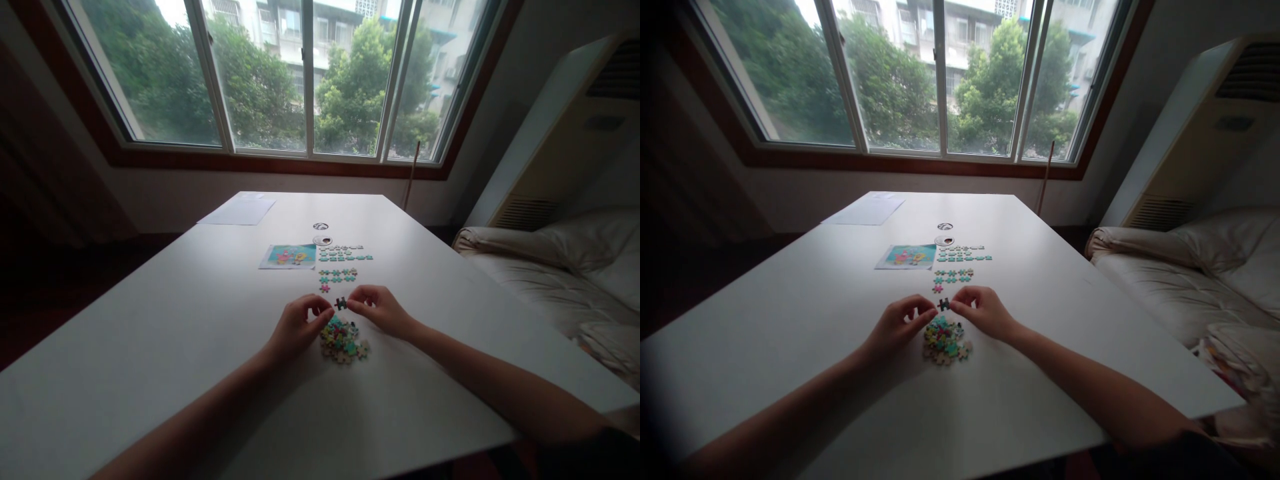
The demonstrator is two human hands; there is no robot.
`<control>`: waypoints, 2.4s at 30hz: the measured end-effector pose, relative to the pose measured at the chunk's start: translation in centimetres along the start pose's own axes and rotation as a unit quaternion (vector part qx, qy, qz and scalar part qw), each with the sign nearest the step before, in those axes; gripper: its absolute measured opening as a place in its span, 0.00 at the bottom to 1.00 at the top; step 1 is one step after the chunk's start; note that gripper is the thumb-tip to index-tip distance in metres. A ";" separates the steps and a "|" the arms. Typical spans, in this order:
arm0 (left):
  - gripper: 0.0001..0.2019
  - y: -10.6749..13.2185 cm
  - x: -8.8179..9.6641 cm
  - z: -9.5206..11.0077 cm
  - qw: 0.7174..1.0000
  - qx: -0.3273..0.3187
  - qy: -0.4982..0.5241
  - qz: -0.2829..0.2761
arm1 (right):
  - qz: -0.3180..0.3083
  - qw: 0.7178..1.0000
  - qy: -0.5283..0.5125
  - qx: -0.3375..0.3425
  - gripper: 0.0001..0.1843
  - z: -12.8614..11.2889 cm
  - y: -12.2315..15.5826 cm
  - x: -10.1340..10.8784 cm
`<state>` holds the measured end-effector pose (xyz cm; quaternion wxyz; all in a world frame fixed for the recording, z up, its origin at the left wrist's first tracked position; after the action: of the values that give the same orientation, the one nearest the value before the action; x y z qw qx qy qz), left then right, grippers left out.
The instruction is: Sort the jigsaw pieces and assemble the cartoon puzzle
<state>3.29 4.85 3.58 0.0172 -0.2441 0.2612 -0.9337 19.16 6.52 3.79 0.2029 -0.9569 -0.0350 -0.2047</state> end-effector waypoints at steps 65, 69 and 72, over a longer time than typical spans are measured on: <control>0.10 -0.1 0.4 -2.0 0.998 0.051 -0.039 0.018 | 0.056 0.970 0.219 0.089 0.08 3.0 -4.2 -2.4; 0.10 -0.2 0.3 -2.0 0.998 0.051 -0.038 0.015 | 0.083 0.967 0.227 0.079 0.08 3.4 -4.9 -1.1; 0.10 -0.2 0.3 -2.0 0.998 0.050 -0.038 0.015 | 0.106 0.957 0.261 0.068 0.09 4.4 -5.9 0.9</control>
<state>2.09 5.90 2.36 0.0532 -0.2743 0.2167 -0.9354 20.72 13.69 2.66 0.2902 -0.8525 0.1069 -0.4215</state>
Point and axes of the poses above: each hand's wrist, its own y-axis away from the middle knuckle, its own x-axis out of the back of the hand, z = x × y, the point moved 6 cm from there along -y, towards the middle knuckle, and after that the axes turned 14 degrees about z, right-handed, at the moved point
